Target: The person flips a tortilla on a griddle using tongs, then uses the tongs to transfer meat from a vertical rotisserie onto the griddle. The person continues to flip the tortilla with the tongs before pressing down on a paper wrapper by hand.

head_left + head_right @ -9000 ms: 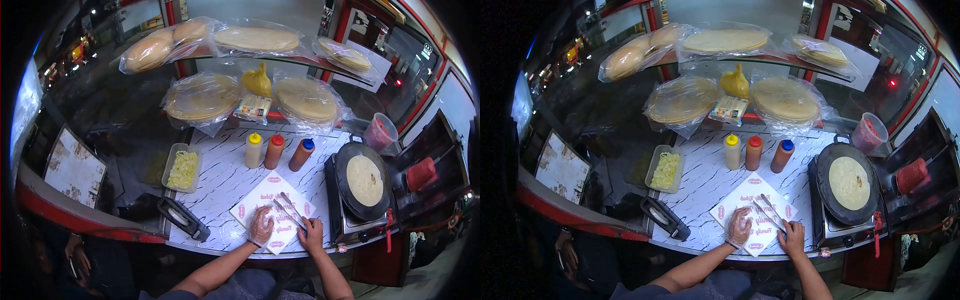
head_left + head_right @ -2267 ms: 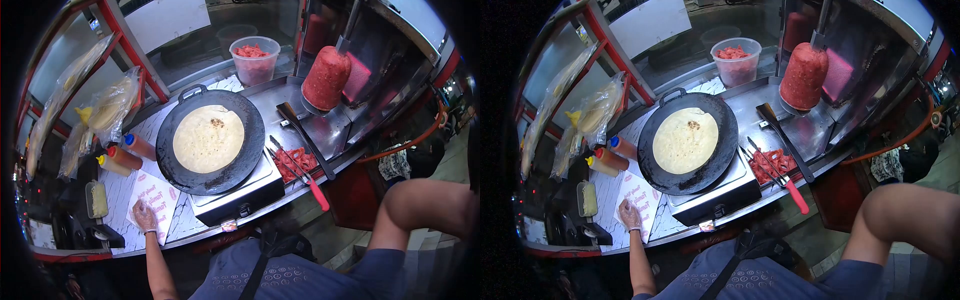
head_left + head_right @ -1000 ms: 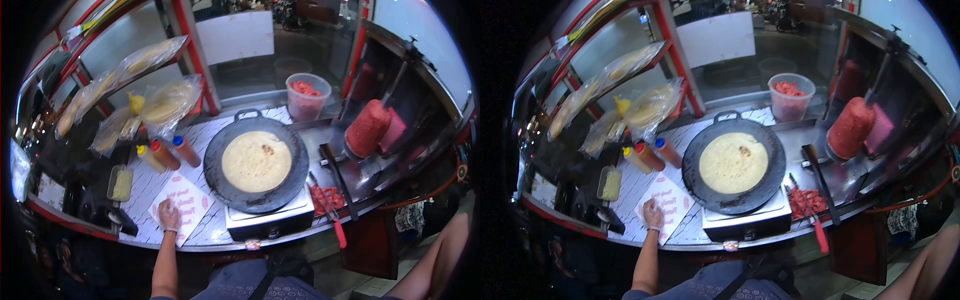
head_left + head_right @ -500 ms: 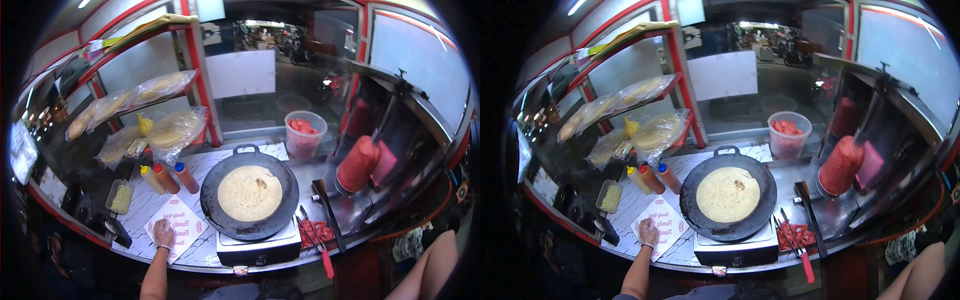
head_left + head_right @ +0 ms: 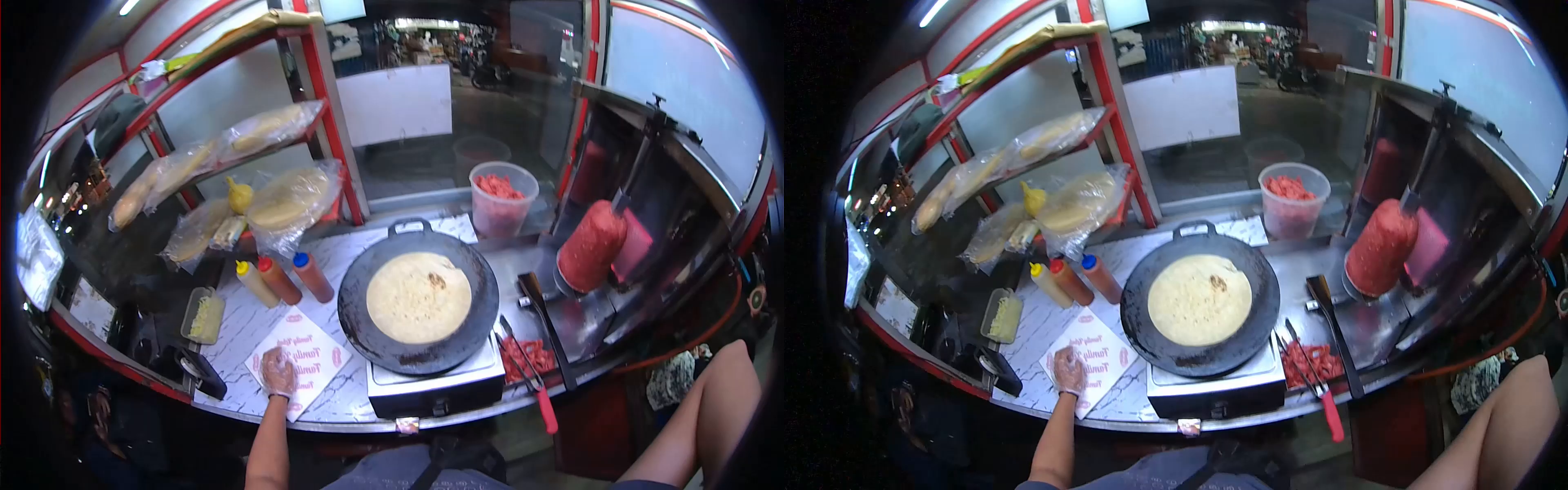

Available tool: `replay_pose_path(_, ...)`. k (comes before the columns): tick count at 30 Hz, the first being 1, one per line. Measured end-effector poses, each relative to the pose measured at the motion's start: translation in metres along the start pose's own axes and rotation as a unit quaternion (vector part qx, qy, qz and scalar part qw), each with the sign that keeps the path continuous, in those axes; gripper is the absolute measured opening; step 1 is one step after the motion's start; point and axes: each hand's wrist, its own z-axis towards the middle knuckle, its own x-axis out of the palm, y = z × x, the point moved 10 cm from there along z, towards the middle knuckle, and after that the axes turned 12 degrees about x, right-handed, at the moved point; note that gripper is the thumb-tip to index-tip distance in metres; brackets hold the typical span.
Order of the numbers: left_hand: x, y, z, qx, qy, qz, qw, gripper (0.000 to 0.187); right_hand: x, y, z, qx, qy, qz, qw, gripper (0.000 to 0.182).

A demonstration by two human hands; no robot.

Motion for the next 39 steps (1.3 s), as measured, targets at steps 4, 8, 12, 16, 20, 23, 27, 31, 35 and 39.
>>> replay_pose_path(4, 0.005, 0.003, 0.004, -0.037, 0.043, -0.004, 0.998, 0.041, 0.0, 0.003, 0.0, -0.002, 0.002, 0.006, 1.0, 0.052)
replay_pose_path(8, 0.002, -0.002, 0.002, 0.007, 0.009, -0.016, 1.0, 0.042, -0.005, 0.004, 0.003, -0.01, -0.015, 0.015, 1.0, 0.052)
replay_pose_path(12, 0.003, -0.001, 0.001, -0.036, 0.038, -0.022, 0.998, 0.043, -0.014, 0.017, 0.005, -0.032, -0.042, 0.015, 0.998, 0.052)
replay_pose_path(16, 0.002, 0.0, -0.001, -0.024, 0.022, -0.03, 0.999, 0.043, -0.034, 0.024, -0.011, -0.04, -0.155, 0.048, 0.986, 0.051)
replay_pose_path(20, 0.002, -0.004, 0.0, -0.021, 0.026, -0.041, 0.999, 0.043, -0.009, -0.041, -0.151, 0.235, -0.341, 0.241, 0.878, 0.068)
replay_pose_path(23, 0.001, -0.008, 0.0, -0.008, 0.021, -0.045, 0.999, 0.042, 0.151, -0.039, -0.143, 0.415, -0.179, 0.247, 0.857, 0.051)
replay_pose_path(27, 0.005, -0.02, 0.005, 0.017, 0.07, -0.055, 0.996, 0.04, 0.244, -0.005, -0.201, 0.584, -0.162, 0.246, 0.756, 0.024)
replay_pose_path(31, 0.004, -0.036, 0.006, 0.06, 0.099, -0.082, 0.99, 0.041, 0.369, 0.044, -0.185, 0.613, 0.091, 0.272, 0.736, 0.015)
replay_pose_path(35, 0.015, -0.036, 0.001, 0.123, 0.116, -0.134, 0.976, 0.04, 0.316, 0.025, -0.171, 0.566, 0.039, -0.037, 0.823, 0.009)
replay_pose_path(39, 0.018, -0.039, 0.0, 0.137, 0.132, -0.187, 0.964, 0.037, 0.216, -0.041, -0.304, 0.682, 0.121, -0.369, 0.62, 0.025)
